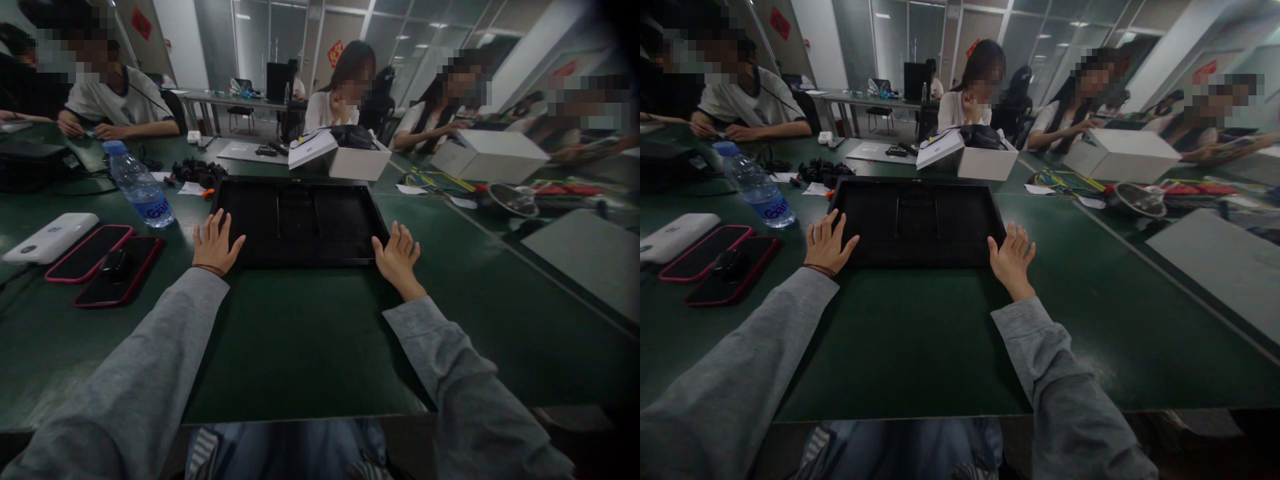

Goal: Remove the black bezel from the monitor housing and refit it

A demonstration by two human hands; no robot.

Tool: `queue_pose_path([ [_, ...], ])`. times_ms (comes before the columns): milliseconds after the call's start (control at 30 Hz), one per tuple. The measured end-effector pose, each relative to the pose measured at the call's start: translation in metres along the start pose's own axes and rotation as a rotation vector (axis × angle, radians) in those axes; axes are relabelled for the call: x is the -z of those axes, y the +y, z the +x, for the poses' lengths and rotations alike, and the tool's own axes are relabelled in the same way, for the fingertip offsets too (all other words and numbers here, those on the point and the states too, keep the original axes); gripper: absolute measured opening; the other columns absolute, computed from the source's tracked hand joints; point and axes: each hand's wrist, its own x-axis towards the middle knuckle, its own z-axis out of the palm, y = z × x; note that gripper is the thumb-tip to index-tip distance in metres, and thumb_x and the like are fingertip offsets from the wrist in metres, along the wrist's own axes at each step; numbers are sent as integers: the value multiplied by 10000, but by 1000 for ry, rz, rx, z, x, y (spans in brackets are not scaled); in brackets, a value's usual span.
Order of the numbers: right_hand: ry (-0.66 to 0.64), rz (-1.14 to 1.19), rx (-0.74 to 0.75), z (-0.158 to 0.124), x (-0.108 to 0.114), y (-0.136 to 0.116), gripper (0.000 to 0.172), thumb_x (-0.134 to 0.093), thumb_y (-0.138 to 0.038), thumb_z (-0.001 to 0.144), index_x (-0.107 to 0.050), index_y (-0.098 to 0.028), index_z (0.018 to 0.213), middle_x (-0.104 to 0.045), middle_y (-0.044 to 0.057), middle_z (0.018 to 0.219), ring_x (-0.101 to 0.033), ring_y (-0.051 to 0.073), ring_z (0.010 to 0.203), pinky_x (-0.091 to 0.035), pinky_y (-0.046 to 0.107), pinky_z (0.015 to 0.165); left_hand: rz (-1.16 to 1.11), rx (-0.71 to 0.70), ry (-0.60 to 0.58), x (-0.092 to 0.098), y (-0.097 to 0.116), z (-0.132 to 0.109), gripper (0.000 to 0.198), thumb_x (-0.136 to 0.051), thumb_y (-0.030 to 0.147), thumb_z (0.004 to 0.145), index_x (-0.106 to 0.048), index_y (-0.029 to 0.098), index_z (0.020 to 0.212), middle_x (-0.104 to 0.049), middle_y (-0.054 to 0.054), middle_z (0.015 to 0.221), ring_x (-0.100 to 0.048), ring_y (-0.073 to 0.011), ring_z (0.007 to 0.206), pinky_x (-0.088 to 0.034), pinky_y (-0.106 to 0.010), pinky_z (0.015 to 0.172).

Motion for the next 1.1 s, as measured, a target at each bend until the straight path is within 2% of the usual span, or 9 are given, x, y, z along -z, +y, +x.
queue_pose_path([
  [200,98,20,35,2,8,-6,803,-242,-626,1012,-137,-150,1650,-242,250,1661,-215,379,1554,-200,718,1190,-43,-68,1,16,15,-2,749,-382,584,1003,-340,178,1631,-279,-176,1710,-248,-372,1571,-102,-621,1271],
  [333,141,50,123,-3,18,-26,778,-213,-608,1023,-61,-194,1664,-206,230,1673,-213,381,1558,-198,712,1188,-41,-151,-31,9,21,-5,811,-409,658,977,-336,185,1632,-270,-169,1714,-245,-367,1574,-117,-594,1277],
  [433,92,47,197,-11,20,-43,788,-212,-620,1025,-39,-200,1669,-201,216,1683,-221,366,1559,-198,681,1205,-23,-205,-89,0,20,-7,860,-439,711,948,-342,194,1629,-284,-170,1708,-265,-367,1567,-142,-585,1275],
  [567,-29,0,297,-21,16,-56,792,-207,-642,1026,-114,-197,1674,-251,192,1680,-240,338,1556,-179,633,1236,-5,-204,-127,-5,18,-7,885,-484,724,926,-333,211,1632,-275,-168,1711,-277,-376,1562,-173,-586,1272],
  [800,-41,12,290,-22,14,-56,821,-170,-682,1019,-150,-187,1674,-283,197,1666,-249,332,1555,-171,635,1239,-10,-199,-144,-1,20,-6,874,-495,716,927,-337,217,1627,-276,-171,1707,-282,-381,1558,-215,-594,1261],
  [1100,63,66,252,-16,19,-55,829,-176,-698,1011,-96,-212,1678,-256,207,1668,-261,357,1540,-216,674,1197,-2,-203,-154,-4,17,-6,880,-492,715,927,-352,189,1618,-289,-187,1698,-302,-380,1549,-231,-573,1258],
])
